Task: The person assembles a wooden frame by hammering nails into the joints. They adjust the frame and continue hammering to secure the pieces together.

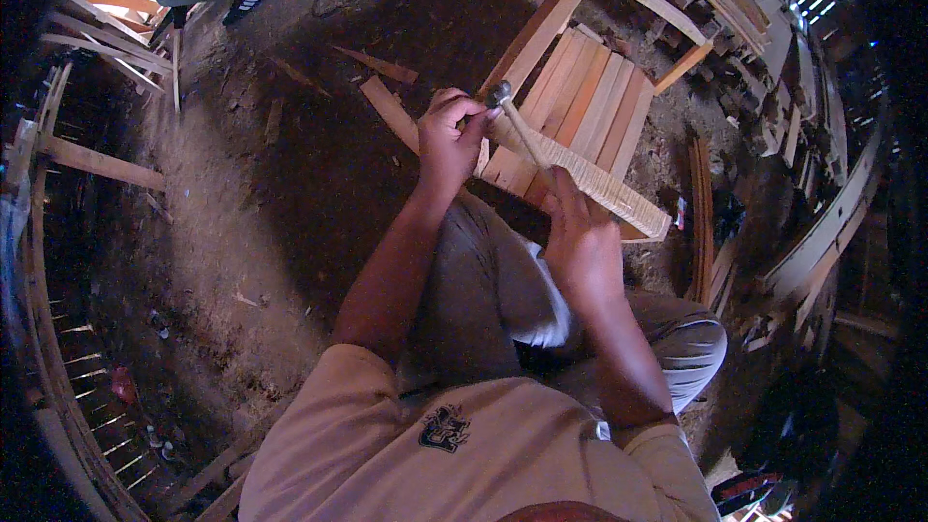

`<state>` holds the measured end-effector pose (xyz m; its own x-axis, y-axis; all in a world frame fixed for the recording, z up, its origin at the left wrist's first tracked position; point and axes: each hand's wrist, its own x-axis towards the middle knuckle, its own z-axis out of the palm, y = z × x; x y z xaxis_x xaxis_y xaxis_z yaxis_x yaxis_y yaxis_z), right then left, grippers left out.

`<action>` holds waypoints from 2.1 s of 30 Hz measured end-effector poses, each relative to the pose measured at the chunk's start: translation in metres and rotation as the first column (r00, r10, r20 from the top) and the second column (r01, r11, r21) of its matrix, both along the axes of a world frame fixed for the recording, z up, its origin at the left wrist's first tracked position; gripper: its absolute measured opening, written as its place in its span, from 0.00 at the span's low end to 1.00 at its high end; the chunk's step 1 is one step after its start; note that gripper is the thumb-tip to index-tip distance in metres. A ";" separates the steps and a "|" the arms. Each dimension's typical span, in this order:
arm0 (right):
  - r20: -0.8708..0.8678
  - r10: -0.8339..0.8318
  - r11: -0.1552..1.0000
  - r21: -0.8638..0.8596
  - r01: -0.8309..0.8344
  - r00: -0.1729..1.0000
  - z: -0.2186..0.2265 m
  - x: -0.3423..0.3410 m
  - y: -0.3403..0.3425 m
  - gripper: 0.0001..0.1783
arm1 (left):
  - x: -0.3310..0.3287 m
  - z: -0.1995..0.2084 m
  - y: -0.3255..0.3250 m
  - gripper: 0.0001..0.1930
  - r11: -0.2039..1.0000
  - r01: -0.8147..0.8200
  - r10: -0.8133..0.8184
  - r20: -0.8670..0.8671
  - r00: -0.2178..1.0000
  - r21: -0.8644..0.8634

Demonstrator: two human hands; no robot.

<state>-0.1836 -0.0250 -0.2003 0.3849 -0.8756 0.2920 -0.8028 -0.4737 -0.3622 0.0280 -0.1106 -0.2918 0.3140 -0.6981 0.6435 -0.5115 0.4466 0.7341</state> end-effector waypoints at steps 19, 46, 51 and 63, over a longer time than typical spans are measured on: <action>0.016 0.013 0.994 0.108 -0.014 1.000 -0.005 0.001 0.002 0.20 | -0.003 0.002 0.004 0.05 0.999 0.017 -0.016 -0.032 0.999 0.033; 0.724 -0.487 0.847 0.528 0.062 0.487 0.004 -0.014 -0.180 0.14 | 0.013 0.007 0.005 0.44 0.869 0.474 -0.425 -0.274 0.862 0.142; 0.771 -0.593 0.804 0.581 0.125 0.232 -0.049 0.035 -0.236 0.17 | 0.029 -0.009 -0.008 0.41 0.860 0.498 -0.486 -0.117 0.866 0.115; 0.787 -0.588 0.780 0.613 -0.126 0.187 -0.081 0.052 -0.253 0.16 | 0.030 -0.015 0.000 0.38 0.774 0.620 -0.547 -0.359 0.756 0.128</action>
